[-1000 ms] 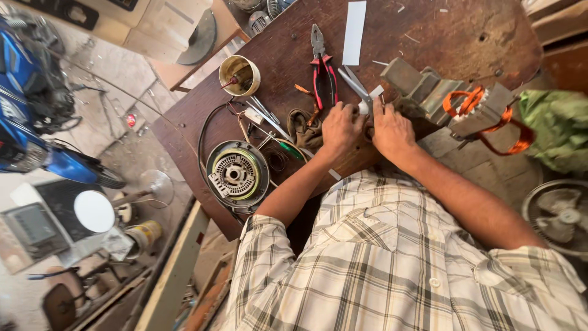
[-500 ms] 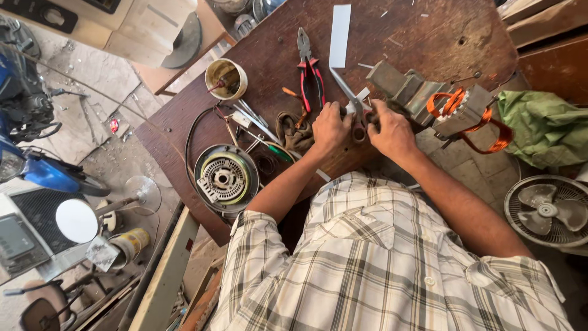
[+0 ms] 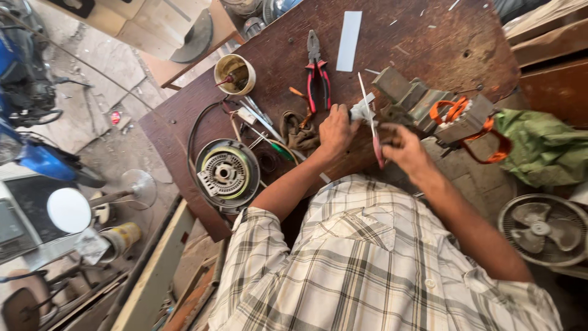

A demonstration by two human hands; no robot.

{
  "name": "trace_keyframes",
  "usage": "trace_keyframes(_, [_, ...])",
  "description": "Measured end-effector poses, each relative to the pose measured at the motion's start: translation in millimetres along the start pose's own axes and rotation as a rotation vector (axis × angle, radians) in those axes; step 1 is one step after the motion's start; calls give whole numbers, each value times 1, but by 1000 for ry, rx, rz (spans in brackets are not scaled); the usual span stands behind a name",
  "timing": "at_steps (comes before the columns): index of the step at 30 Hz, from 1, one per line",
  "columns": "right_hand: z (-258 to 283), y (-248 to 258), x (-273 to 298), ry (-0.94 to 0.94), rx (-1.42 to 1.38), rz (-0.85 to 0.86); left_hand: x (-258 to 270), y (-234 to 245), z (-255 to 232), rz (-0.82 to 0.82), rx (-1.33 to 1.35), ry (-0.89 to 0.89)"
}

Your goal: The person winds orange copper wire around a metal component clamped in a bench vise. They use scissors to cut the wire and tuck the ends into the winding slots, repeating the process multiple times.

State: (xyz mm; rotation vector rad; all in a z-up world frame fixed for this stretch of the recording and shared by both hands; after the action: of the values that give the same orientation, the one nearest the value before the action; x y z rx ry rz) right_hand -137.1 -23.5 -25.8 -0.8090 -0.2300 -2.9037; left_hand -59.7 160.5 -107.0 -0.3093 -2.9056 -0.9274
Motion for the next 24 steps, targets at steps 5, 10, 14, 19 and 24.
trace_keyframes(5, [0, 7, 42, -3, -278, 202, -1, -4, 3, -76, -27, -8])
trace_keyframes(10, [10, 3, 51, -67, -269, 329, -1, 12, 4, 111, 623, 259])
trace_keyframes(14, [12, -7, 47, 26, 18, 106, 4, 33, -19, 105, 1337, 240])
trace_keyframes(19, [52, -10, 60, 351, 374, -26, 19, 60, -69, 173, 1427, 312])
trace_keyframes(24, [70, -9, 68, 249, 617, -94, 21, 68, -91, 225, 1522, 254])
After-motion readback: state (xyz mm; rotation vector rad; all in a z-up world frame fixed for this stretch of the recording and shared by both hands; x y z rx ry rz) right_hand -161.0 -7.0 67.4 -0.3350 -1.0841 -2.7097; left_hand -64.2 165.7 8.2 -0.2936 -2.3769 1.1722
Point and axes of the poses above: each hand's wrist, its own x-axis away from the middle knuckle, its own y-axis out of the back of the hand, z = x × y, the point moved 2 cm from there along -x, towards the middle knuckle, and after that the axes turned 13 degrees about x, right-handed, at the moved point
